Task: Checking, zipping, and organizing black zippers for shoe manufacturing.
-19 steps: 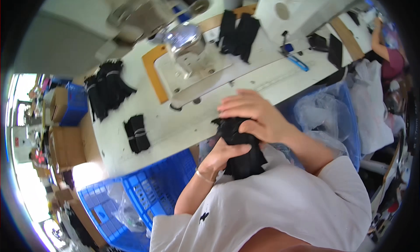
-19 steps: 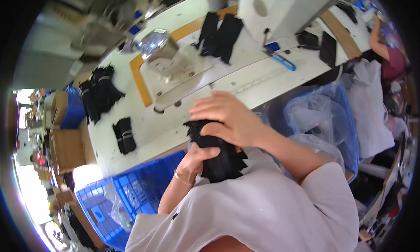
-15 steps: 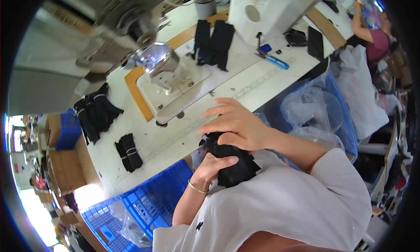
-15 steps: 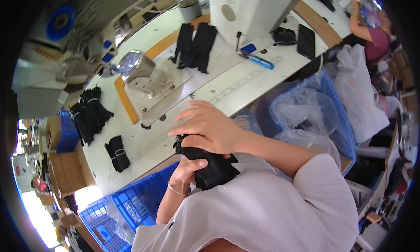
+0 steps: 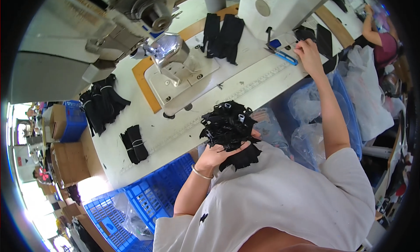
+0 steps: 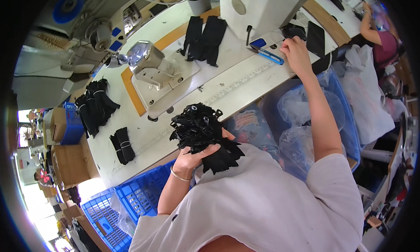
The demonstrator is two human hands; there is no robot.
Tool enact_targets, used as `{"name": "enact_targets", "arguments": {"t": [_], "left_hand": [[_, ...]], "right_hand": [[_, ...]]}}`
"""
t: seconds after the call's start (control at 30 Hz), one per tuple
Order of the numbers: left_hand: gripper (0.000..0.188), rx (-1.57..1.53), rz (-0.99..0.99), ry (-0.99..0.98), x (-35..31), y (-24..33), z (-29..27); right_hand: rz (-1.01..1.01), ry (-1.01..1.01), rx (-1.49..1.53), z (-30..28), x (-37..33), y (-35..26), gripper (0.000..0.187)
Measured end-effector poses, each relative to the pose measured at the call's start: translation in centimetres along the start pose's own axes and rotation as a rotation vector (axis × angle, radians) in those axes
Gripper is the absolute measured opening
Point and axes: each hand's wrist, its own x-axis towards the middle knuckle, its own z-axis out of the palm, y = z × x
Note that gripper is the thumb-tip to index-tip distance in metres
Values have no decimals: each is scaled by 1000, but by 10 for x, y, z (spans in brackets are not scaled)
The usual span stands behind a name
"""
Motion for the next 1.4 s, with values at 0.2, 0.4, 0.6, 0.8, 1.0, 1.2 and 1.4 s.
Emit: {"name": "enact_targets", "arguments": {"t": [0.2,0.4,0.6,0.8,1.0,1.2,1.4], "left_hand": [[29,-8,-69,52,-4,3,0],[51,-263,-89,74,-2,-4,6],[61,-495,-87,-2,-7,-10,-1],[76,-554,-119,-35,-9,-17,-3],[69,-637,-120,-137,-16,-18,-7],[55,-599,-153,-99,-18,-12,-3],[20,-82,7,66,-15,5,-8]], "right_hand": [[0,139,228,-1,8,-24,20],[-84,82,45,16,4,-19,13],[305,94,1018,-12,12,-45,13],[53,-539,1387,-64,-35,-188,35],[-217,-618,1327,-63,-53,-223,36],[-157,-709,1234,-62,-56,-223,31],[151,-794,1524,-70,-31,-207,51]]}}
